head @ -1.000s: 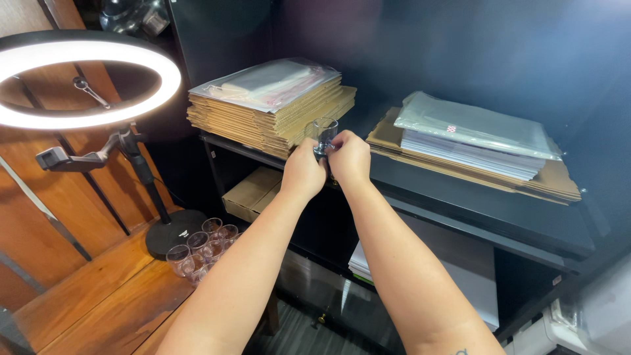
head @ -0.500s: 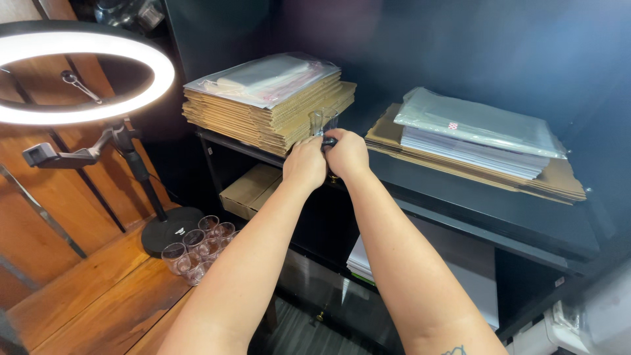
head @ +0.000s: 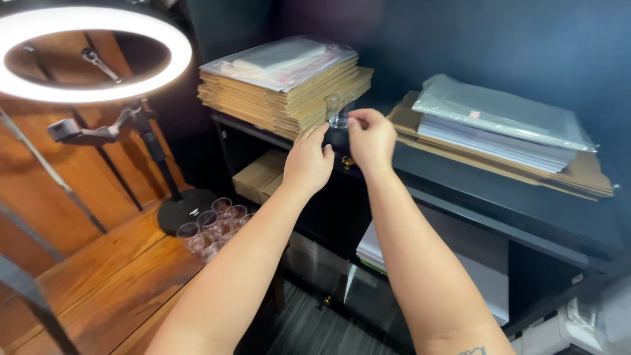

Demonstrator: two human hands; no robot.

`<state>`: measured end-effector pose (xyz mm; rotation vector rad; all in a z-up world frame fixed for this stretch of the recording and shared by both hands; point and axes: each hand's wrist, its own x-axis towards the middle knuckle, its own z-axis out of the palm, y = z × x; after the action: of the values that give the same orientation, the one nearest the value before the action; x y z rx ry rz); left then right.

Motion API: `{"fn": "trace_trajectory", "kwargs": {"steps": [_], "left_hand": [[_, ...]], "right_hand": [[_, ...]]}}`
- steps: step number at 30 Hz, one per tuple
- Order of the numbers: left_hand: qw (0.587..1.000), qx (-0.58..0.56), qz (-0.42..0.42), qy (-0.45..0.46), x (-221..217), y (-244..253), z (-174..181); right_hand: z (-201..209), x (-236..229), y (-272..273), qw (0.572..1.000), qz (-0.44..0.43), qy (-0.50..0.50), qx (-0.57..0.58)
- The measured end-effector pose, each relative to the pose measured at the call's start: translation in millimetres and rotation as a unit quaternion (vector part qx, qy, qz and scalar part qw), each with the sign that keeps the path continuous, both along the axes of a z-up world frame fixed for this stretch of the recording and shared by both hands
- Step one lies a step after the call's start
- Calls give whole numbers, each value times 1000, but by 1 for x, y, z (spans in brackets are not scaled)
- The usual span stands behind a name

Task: The person closes a cardboard box and places it on a shelf. Then, they pick up small clear glasses from a wooden table and place them onto a shelf one by one.

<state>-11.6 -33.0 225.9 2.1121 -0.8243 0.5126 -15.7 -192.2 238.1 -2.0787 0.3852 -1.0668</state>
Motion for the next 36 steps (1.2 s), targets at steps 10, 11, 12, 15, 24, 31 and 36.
{"fn": "trace_trajectory", "kwargs": {"steps": [10,11,12,15,24,31,36], "left_hand": [[989,-142,16,45,-62,114,-74],[986,-153,33,60,-64,125,-86],[982,-164,49,75,-66,135,-100],[971,-189,114,88,-60,162,-142],[930,-259,243,90,-46,241,-220],[923,-214,302,100,-8,262,-311],[923,-161,269,221,20,252,-356]], "right_hand": [[-63,-45,94,956,198,-117,182],[-73,-47,107,955,209,-102,185],[-82,-49,120,954,219,-86,187],[-110,-54,157,950,238,-41,199],[-194,-47,229,958,236,104,127],[-281,-20,251,948,203,209,125],[-296,-21,267,925,264,204,180]]}}
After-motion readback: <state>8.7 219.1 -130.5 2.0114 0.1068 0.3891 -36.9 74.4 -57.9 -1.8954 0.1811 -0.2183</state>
